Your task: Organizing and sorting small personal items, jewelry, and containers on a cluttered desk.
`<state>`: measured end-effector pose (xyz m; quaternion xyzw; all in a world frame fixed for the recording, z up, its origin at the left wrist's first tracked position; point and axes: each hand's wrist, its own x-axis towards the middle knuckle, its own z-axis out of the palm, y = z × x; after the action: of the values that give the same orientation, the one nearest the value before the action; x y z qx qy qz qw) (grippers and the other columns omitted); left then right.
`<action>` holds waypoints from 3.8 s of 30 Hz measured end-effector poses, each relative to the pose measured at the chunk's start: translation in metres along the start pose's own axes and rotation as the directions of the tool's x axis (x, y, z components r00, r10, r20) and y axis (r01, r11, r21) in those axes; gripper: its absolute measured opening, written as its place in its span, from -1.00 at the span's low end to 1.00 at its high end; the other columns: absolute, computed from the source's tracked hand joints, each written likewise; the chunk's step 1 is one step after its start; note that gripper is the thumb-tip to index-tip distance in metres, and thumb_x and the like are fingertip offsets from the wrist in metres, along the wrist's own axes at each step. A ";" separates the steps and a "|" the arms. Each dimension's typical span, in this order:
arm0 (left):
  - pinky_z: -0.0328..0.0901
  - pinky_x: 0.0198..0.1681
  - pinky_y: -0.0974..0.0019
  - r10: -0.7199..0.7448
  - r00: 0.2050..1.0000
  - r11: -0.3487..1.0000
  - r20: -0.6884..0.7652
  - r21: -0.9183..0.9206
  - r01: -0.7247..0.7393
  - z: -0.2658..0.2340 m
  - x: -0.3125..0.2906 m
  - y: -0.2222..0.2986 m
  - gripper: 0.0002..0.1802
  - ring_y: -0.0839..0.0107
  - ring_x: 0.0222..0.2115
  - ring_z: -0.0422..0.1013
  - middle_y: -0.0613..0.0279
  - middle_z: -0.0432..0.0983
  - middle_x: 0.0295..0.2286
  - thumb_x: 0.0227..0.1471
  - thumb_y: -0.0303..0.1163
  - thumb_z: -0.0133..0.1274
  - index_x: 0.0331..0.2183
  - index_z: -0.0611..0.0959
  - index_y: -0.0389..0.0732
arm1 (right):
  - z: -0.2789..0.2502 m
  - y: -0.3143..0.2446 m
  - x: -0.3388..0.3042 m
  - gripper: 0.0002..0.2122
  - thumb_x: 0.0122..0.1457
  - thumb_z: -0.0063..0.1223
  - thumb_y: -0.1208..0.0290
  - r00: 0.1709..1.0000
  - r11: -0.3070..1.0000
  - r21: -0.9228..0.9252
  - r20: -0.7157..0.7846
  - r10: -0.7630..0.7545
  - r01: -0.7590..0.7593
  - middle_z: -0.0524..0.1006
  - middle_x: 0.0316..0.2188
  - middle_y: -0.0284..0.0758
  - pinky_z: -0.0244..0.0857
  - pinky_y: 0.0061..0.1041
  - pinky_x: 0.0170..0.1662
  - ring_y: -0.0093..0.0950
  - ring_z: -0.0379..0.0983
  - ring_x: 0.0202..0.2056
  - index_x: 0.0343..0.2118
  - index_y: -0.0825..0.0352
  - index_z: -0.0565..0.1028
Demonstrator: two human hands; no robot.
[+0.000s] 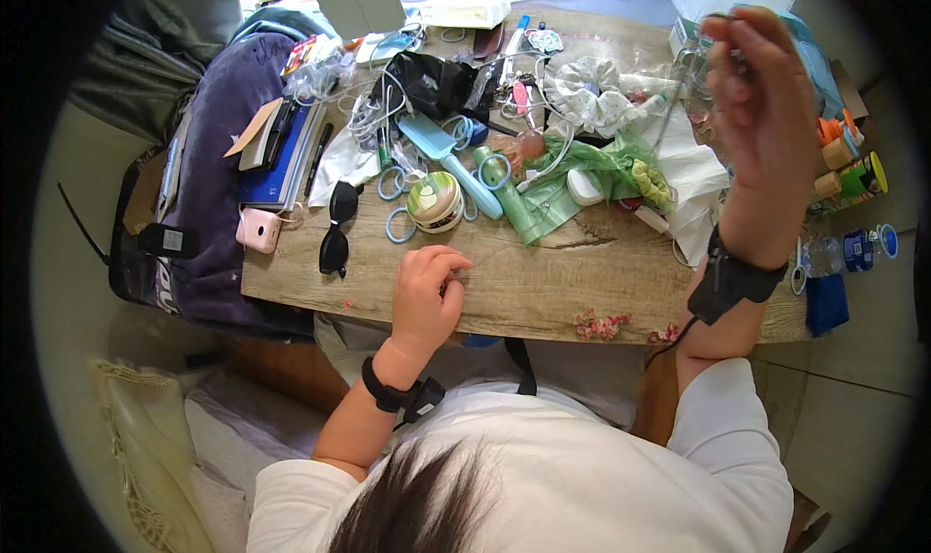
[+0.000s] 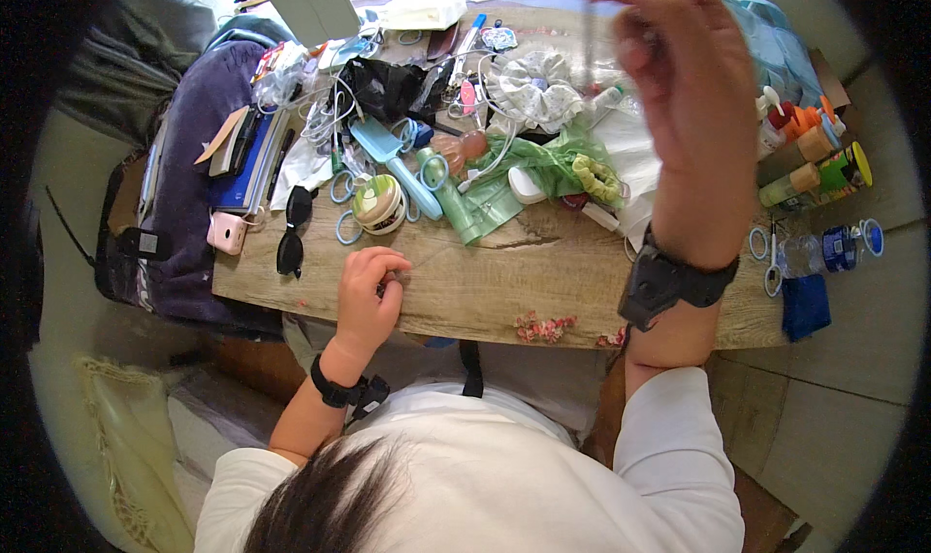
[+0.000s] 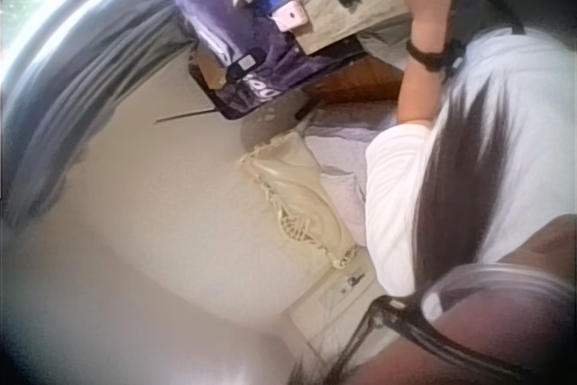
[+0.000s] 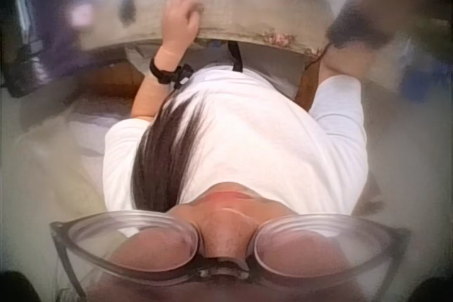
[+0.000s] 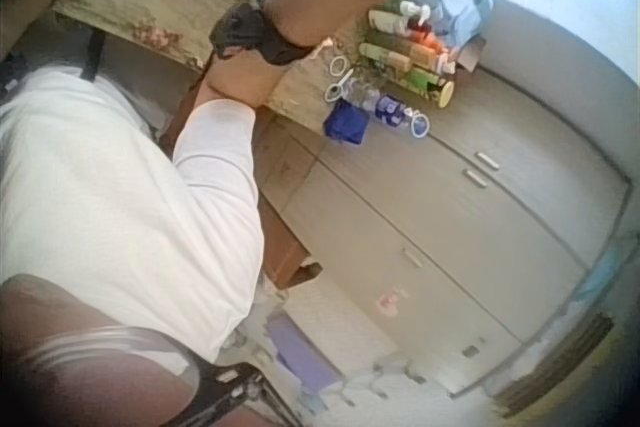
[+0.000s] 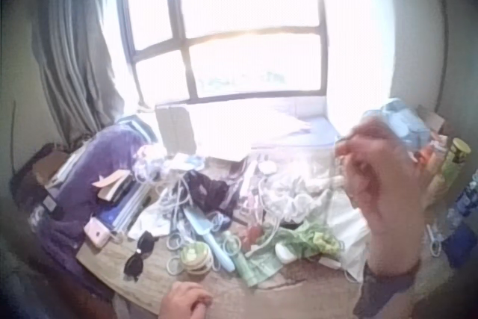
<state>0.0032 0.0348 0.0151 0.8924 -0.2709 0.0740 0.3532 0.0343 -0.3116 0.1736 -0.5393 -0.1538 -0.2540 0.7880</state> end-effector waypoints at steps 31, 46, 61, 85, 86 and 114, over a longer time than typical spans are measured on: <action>-0.15 0.25 0.14 0.119 0.991 0.524 0.055 -0.852 -0.016 -0.031 0.047 0.024 -0.11 0.11 0.22 -0.02 -0.09 -0.06 0.21 0.08 -0.32 -0.03 0.26 -0.17 -0.25 | 0.085 0.036 -0.044 -0.91 0.14 0.00 0.53 0.626 0.898 -0.301 0.645 0.439 -0.320 0.56 -0.45 -0.34 0.31 -0.67 -0.47 -0.65 0.47 -0.50 -0.29 0.37 0.42; -0.08 0.25 0.13 0.049 0.998 0.407 -0.040 -0.912 -0.057 -0.074 0.038 0.054 -0.03 0.06 0.20 0.03 -0.05 -0.07 0.22 0.07 0.16 -0.09 0.24 -0.04 -0.27 | 0.090 0.075 -0.047 -0.78 0.10 0.02 0.53 0.548 0.746 -0.654 0.581 0.602 -0.126 0.56 -0.47 -0.30 0.32 -0.54 -0.38 -0.54 0.49 -0.42 -0.16 0.35 0.40; -0.11 0.26 0.06 0.134 0.990 0.410 -0.042 -0.907 -0.094 -0.074 0.034 0.060 -0.10 0.03 0.21 0.01 -0.12 -0.08 0.22 0.10 0.21 -0.21 0.22 0.06 -0.27 | 0.098 0.102 -0.062 -0.78 0.02 -0.14 0.56 0.218 0.732 -0.672 0.702 0.678 -0.115 0.52 -0.49 -0.28 0.28 -0.41 -0.32 -0.41 0.45 -0.40 -0.30 0.35 0.54; 0.19 0.14 0.24 -0.349 0.936 0.377 0.045 -0.908 0.184 -0.036 0.015 0.010 -0.53 0.26 0.03 0.30 0.00 0.33 0.01 0.12 -0.45 -0.15 0.06 0.31 -0.45 | 0.088 0.102 -0.039 -0.76 0.24 -0.04 0.27 0.616 0.881 -0.268 0.636 0.465 -0.389 0.49 -0.38 -0.45 0.22 -0.65 -0.18 -0.67 0.35 -0.28 -0.34 0.37 0.54; 0.19 0.13 0.21 -0.324 0.941 0.372 0.101 -0.901 0.225 -0.033 0.013 0.012 -0.56 0.23 0.03 0.32 -0.01 0.34 0.00 0.12 -0.48 -0.16 0.04 0.34 -0.43 | 0.088 0.101 -0.039 -0.78 0.24 -0.03 0.30 0.634 0.877 -0.273 0.610 0.475 -0.394 0.47 -0.35 -0.44 0.22 -0.66 -0.17 -0.67 0.36 -0.26 -0.35 0.37 0.52; 0.32 0.01 0.15 -0.083 0.870 -0.358 0.487 -0.829 0.430 -0.013 0.031 0.023 -0.62 0.30 -0.19 0.42 0.18 0.45 -0.24 0.28 -0.29 -0.39 -0.02 0.37 -0.28 | 0.095 0.107 -0.052 -0.83 0.02 0.19 0.40 0.693 0.826 -0.449 0.474 0.543 -0.340 0.45 -0.50 -0.34 0.25 -0.59 -0.43 -0.59 0.38 -0.49 -0.36 0.39 0.58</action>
<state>0.0176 0.0161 0.0478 0.2875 -0.0420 -0.3524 0.8896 0.0550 -0.1802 0.0995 -0.7340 -0.2072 0.1022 0.6386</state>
